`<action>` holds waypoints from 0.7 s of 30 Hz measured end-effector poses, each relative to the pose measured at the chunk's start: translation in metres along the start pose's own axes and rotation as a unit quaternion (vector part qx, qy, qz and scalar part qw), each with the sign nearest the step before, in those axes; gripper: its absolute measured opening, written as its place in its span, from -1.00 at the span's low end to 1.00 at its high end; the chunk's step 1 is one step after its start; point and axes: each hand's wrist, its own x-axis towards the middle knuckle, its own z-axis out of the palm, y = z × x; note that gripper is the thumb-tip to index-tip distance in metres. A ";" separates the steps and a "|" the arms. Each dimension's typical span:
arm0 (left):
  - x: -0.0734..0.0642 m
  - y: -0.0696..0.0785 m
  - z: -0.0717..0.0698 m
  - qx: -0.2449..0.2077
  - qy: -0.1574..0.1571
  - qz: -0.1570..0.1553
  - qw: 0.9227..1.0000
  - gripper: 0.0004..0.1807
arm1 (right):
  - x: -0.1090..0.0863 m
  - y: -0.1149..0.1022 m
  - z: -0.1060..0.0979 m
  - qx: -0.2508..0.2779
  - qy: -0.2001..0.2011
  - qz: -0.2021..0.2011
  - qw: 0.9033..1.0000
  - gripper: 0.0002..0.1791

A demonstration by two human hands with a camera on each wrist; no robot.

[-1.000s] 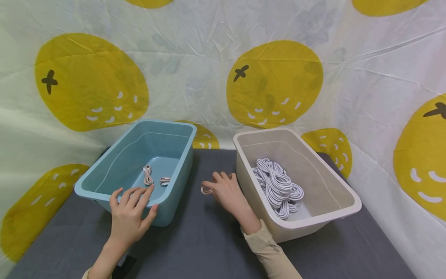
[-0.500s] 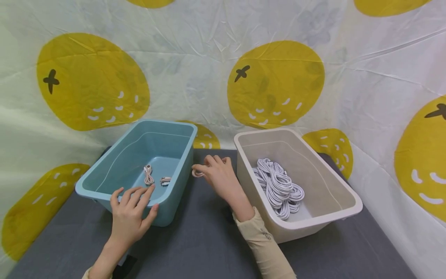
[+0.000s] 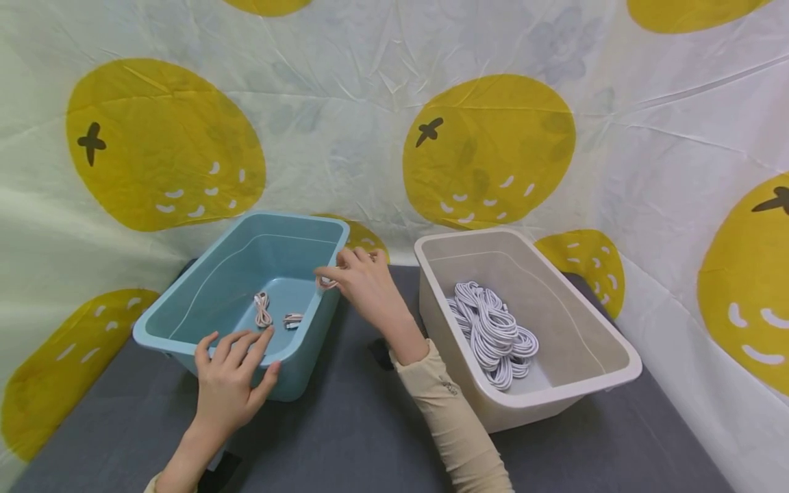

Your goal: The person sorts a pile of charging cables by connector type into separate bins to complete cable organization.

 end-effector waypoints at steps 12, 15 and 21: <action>0.000 0.000 0.000 0.001 -0.002 0.003 1.000 -0.43 | 0.033 -0.005 0.002 -0.025 -0.008 -0.043 0.999 -0.64; 0.000 0.000 0.000 0.001 -0.003 0.002 1.000 -0.43 | 0.042 -0.005 0.004 -0.034 -0.007 -0.064 0.997 -0.65; 0.000 0.000 0.000 0.001 -0.003 0.000 1.000 -0.43 | 0.060 -0.008 0.009 -0.046 0.003 -0.099 0.994 -0.67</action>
